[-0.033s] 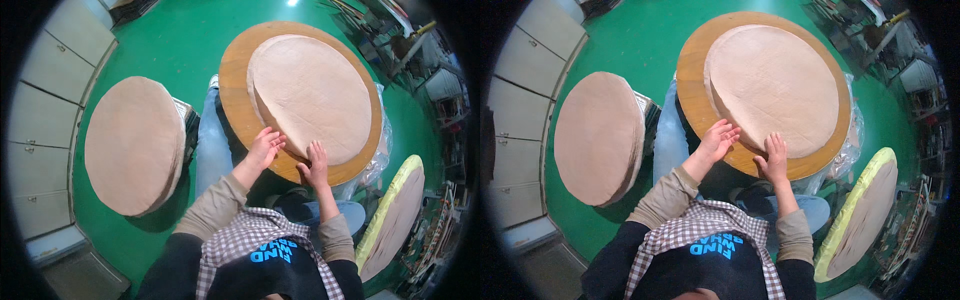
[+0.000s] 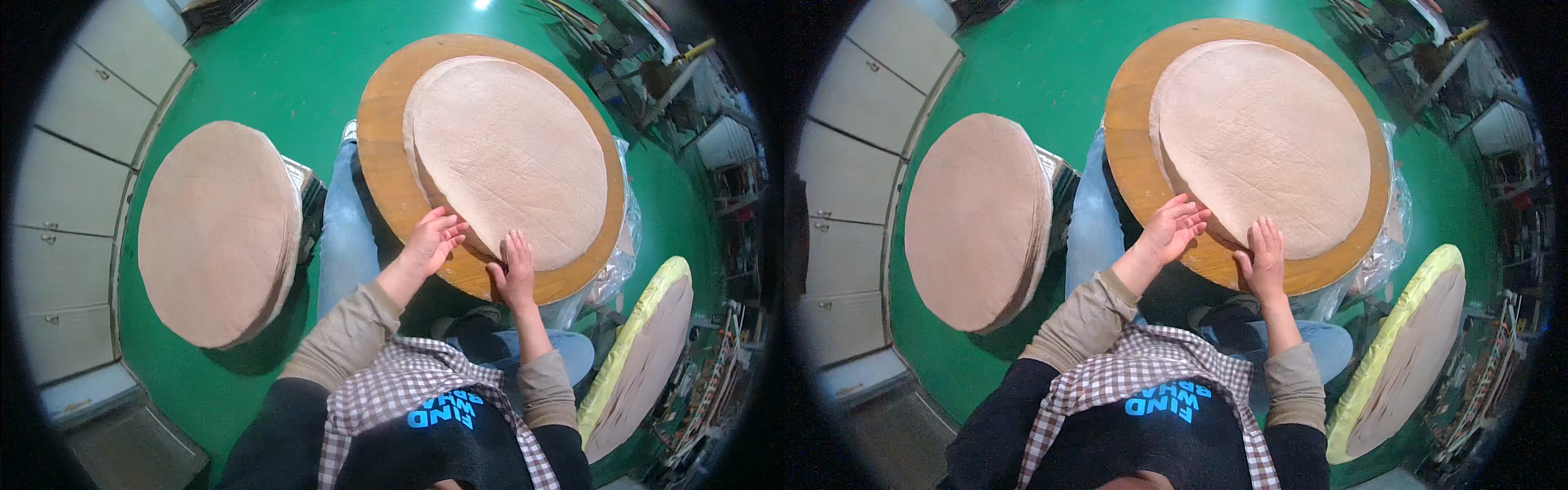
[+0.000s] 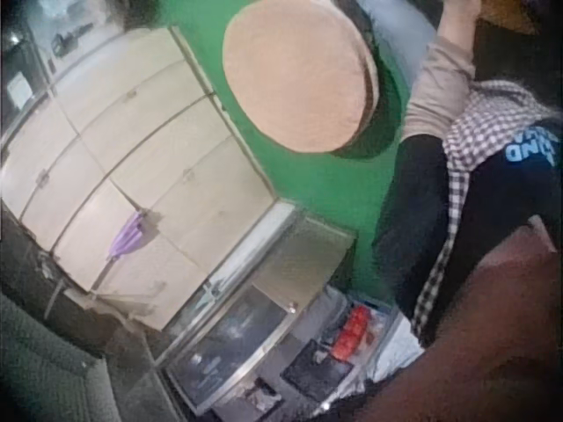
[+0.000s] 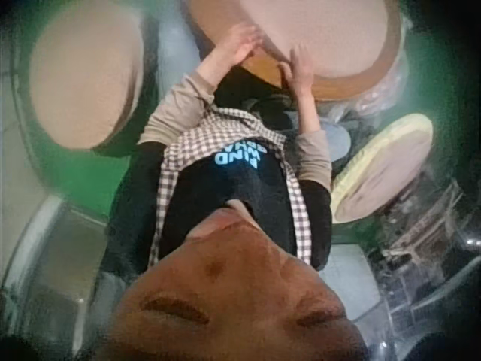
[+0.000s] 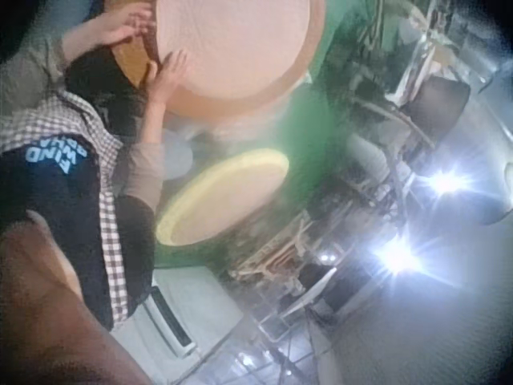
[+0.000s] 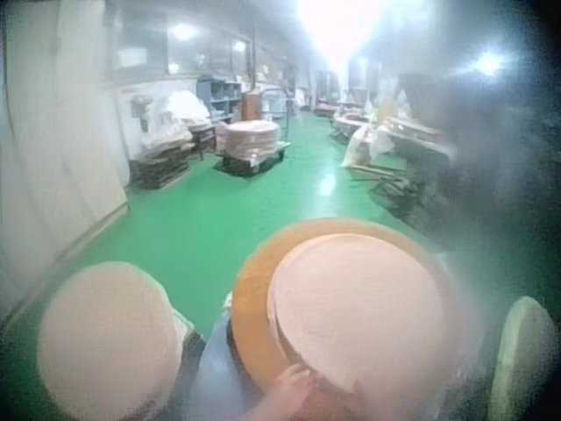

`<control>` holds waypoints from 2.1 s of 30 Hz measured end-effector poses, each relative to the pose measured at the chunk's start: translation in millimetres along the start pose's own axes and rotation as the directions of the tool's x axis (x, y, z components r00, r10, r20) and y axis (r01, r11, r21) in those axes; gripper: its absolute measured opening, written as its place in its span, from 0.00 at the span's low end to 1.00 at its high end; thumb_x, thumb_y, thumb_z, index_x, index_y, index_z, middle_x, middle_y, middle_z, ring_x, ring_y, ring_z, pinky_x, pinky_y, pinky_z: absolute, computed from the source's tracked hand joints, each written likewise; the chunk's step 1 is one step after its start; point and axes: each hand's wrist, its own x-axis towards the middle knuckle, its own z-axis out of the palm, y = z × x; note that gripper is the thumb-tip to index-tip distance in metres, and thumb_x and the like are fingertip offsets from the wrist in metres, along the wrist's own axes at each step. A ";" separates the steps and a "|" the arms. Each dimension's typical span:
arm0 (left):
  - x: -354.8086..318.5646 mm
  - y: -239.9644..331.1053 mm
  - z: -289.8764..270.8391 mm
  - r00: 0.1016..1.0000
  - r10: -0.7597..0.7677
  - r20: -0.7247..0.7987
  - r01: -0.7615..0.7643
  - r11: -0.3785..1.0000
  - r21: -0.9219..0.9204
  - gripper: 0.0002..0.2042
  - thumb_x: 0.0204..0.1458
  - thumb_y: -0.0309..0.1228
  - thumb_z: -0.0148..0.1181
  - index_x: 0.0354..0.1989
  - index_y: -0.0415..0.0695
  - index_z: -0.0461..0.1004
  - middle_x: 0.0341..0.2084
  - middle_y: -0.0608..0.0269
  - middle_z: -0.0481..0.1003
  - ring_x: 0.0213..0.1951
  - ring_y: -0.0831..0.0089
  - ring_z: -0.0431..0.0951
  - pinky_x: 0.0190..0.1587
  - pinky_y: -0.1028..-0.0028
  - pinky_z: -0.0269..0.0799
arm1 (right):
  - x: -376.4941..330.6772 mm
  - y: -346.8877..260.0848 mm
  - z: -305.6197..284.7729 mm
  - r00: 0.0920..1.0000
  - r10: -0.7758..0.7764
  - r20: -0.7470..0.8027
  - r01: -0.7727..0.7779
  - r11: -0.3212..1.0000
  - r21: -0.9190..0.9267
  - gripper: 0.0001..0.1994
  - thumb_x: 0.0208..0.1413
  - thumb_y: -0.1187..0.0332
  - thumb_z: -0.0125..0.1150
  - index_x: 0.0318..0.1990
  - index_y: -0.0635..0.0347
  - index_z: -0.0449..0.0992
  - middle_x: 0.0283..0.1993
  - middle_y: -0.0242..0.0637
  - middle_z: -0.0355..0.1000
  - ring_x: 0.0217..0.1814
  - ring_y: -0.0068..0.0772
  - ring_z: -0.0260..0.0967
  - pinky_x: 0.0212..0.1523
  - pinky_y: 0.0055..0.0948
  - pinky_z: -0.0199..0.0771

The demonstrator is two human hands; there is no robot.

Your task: The person sits on the floor and repeatedly picks up large circular pads from a stack, places them onto a wooden board, and then moves them to another stack. The person wraps the final stack in plastic wrap.

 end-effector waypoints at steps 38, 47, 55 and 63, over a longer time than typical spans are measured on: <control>23.5 -22.7 7.7 0.972 0.234 -0.002 -0.232 0.964 0.132 0.13 0.57 0.29 0.48 0.50 0.39 0.64 0.43 0.55 0.71 0.45 0.65 0.73 0.45 0.67 0.73 | 16.5 8.2 -6.7 0.954 -0.232 -0.191 0.250 0.965 0.080 0.13 0.47 0.79 0.54 0.42 0.60 0.72 0.50 0.44 0.71 0.57 0.49 0.65 0.56 0.46 0.63; 21.6 -25.7 18.3 0.969 0.242 -0.042 -0.222 0.936 0.273 0.20 0.52 0.23 0.50 0.55 0.37 0.60 0.45 0.55 0.67 0.50 0.64 0.69 0.51 0.66 0.67 | 128.8 -22.9 -123.5 0.964 0.266 0.020 -0.261 0.927 0.269 0.07 0.56 0.72 0.50 0.36 0.61 0.75 0.29 0.50 0.71 0.30 0.46 0.72 0.31 0.36 0.70; 31.7 8.3 4.1 0.834 0.527 -0.165 -0.426 0.805 0.413 0.19 0.50 0.19 0.47 0.53 0.35 0.62 0.45 0.61 0.68 0.41 0.74 0.69 0.43 0.76 0.66 | 71.8 12.6 -73.7 0.956 -0.115 -0.271 0.139 0.987 0.074 0.18 0.41 0.86 0.48 0.42 0.61 0.73 0.47 0.43 0.73 0.55 0.47 0.67 0.54 0.40 0.69; 26.8 -9.2 -0.4 0.742 0.650 -0.163 -0.471 0.679 0.564 0.20 0.51 0.20 0.49 0.55 0.34 0.60 0.43 0.61 0.68 0.39 0.76 0.71 0.39 0.80 0.69 | 23.2 22.5 -15.1 0.975 -0.106 -0.195 0.122 0.990 0.071 0.19 0.41 0.84 0.50 0.43 0.60 0.74 0.49 0.41 0.72 0.58 0.47 0.64 0.58 0.44 0.61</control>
